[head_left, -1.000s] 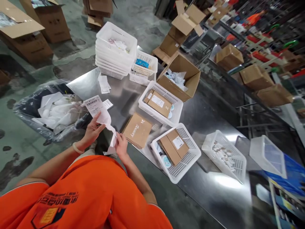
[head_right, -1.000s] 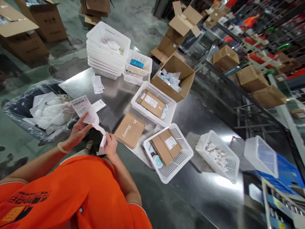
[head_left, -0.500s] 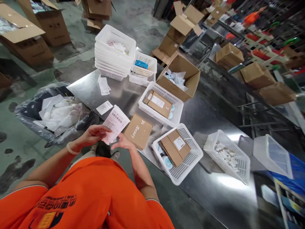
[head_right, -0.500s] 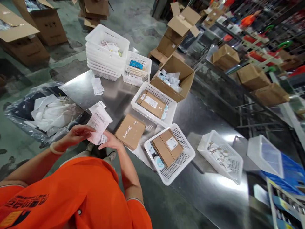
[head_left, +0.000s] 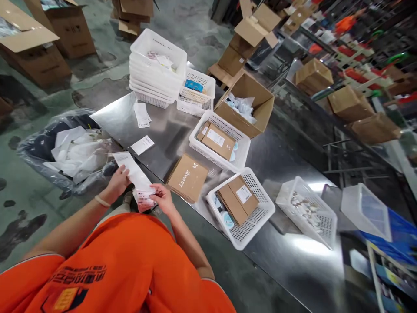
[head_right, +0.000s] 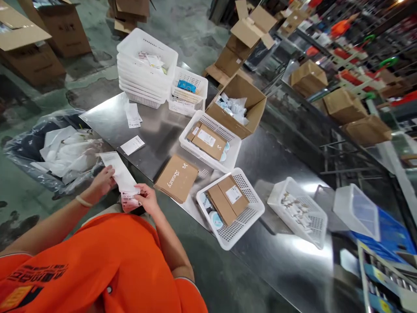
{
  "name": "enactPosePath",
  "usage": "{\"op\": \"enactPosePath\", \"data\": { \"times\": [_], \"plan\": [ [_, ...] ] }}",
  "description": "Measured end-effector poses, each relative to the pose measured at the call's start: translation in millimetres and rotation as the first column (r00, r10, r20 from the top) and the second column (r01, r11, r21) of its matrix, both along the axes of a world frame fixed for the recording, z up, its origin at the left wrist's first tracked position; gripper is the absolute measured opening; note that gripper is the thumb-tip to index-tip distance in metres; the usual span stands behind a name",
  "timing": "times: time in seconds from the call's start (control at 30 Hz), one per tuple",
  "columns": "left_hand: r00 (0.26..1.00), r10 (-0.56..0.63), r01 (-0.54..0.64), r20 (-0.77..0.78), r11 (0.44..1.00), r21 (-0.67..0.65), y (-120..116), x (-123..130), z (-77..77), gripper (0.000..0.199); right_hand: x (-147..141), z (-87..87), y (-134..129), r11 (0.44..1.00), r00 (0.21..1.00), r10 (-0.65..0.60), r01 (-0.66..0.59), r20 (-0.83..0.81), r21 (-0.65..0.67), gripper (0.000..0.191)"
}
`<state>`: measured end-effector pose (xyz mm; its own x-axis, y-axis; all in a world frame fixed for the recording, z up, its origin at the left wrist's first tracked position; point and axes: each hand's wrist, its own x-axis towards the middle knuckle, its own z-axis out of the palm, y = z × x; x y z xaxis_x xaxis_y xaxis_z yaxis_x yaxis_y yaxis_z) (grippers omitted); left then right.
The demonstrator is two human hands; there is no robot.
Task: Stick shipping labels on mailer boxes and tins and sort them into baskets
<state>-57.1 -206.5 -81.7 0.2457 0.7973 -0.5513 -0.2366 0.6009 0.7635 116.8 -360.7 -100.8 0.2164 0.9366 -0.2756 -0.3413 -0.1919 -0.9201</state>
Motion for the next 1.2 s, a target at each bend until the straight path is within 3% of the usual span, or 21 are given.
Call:
{"op": "enactPosePath", "data": {
  "times": [0.1,0.17,0.2,0.37,0.63,0.73,0.83,0.93,1.07,1.2],
  "plan": [
    [0.979,-0.188,0.173,-0.075,0.969,-0.177,-36.5,-2.1,-14.4,0.109,-6.5,-10.0,-8.0,0.994,0.997,-0.08,0.08,0.005,-0.077,0.035],
    [0.939,-0.338,0.325,-0.06,0.931,-0.165,-57.6,0.6,-14.1,0.127,-7.2,-15.7,-12.8,0.986,0.991,-0.133,0.132,0.002,-0.097,0.035],
    [0.913,-0.404,0.395,-0.056,0.91,-0.123,-64.6,3.5,-12.8,0.127,-6.7,-18.0,-15.0,0.983,0.988,-0.156,0.156,0.007,-0.101,0.034],
    [0.818,-0.546,0.561,-0.181,0.827,0.038,-68.1,29.2,-12.2,0.065,1.9,-24.8,-23.4,0.953,0.959,-0.263,0.276,0.109,-0.123,0.027],
    [0.715,-0.569,0.661,-0.406,0.74,0.127,-70.1,76.4,-22.2,0.05,13.3,-33.6,-53.8,0.869,0.799,-0.403,0.487,0.446,-0.089,0.016],
    [0.689,-0.627,0.692,-0.363,0.718,0.074,-74.2,88.9,-27.5,0.049,23.7,-32.4,-65.9,0.865,0.739,-0.418,0.502,0.528,-0.019,0.015],
    [0.619,-0.752,0.762,-0.227,0.645,-0.057,-81.7,95.7,-35.4,0.049,56.5,-29.0,-61.9,0.838,0.676,-0.455,0.545,0.58,0.023,0.012],
    [0.56,-0.821,0.806,-0.11,0.571,-0.158,-95.2,100.8,-44.4,0.052,110.5,-26.5,-40.4,0.783,0.625,-0.472,0.622,0.622,-0.031,0.012],
    [0.595,-0.802,0.769,-0.05,0.586,-0.255,-117.5,112.6,-57.2,0.063,174.1,-28.2,-9.6,0.742,0.596,-0.436,0.662,0.675,-0.105,0.01],
    [0.624,-0.781,0.747,-0.043,0.611,-0.263,-132.0,127.1,-69.4,0.076,198.4,-34.9,2.5,0.76,0.583,-0.363,0.636,0.727,-0.13,0.007]
  ]
}}
